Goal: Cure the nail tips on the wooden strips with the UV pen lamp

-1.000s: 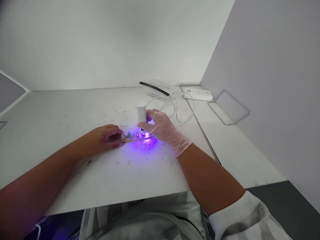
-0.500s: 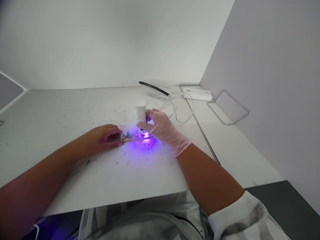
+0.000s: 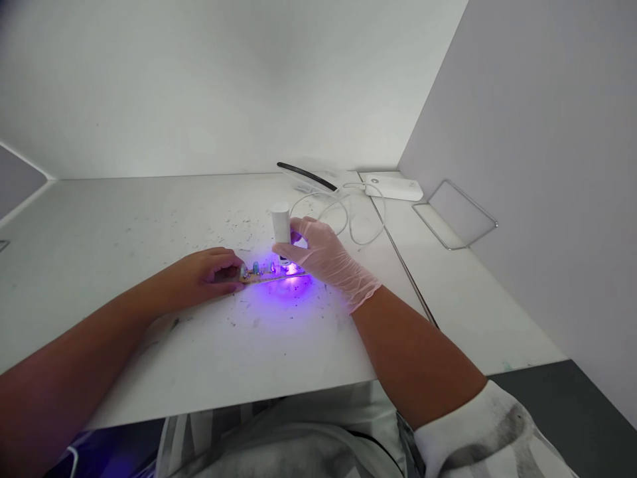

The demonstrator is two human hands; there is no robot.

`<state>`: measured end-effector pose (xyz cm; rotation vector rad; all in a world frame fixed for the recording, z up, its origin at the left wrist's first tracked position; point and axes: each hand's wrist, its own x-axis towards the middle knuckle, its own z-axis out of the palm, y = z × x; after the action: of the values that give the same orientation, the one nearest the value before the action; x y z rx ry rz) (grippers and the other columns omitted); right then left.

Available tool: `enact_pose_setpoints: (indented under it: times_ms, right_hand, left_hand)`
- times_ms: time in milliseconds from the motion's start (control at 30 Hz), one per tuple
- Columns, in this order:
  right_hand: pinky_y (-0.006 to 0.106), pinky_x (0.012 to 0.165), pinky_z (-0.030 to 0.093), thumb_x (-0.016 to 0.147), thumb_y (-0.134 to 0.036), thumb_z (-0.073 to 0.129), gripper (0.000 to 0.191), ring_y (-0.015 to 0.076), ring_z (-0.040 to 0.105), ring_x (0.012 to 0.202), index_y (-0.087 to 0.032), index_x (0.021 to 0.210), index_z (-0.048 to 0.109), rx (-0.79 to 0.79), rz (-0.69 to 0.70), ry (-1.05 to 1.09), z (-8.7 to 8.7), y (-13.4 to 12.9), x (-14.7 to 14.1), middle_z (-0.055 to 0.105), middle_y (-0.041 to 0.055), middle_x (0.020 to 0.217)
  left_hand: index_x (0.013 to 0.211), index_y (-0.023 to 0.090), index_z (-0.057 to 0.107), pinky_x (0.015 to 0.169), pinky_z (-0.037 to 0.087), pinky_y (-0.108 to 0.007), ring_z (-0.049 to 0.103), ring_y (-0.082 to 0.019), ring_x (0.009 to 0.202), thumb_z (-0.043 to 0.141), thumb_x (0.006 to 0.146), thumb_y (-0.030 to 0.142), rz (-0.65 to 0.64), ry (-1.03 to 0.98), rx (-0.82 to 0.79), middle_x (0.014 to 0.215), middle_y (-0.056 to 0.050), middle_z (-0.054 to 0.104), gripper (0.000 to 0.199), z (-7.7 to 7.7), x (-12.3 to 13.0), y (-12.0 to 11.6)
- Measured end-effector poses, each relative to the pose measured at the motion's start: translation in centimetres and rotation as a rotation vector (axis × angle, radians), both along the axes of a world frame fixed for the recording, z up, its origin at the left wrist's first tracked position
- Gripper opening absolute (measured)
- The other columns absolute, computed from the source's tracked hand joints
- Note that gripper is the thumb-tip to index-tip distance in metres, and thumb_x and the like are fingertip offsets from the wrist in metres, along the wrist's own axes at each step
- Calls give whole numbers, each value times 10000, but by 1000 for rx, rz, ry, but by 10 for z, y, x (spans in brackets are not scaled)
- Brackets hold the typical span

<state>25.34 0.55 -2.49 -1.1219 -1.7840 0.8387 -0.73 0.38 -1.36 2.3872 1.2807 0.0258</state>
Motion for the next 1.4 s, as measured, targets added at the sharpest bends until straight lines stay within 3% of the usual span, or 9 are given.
enact_pose_setpoints:
  times_ms: [1400]
  right_hand:
    - [362, 759, 474, 778, -367, 673, 194, 185, 598, 854, -218, 902, 681, -2, -3, -13, 3, -2, 0, 659, 31, 889]
  left_hand:
    - [869, 212, 614, 637, 401, -275, 521, -160, 750, 570, 800, 436, 6, -18, 10, 858, -27, 580, 239, 2, 1, -1]
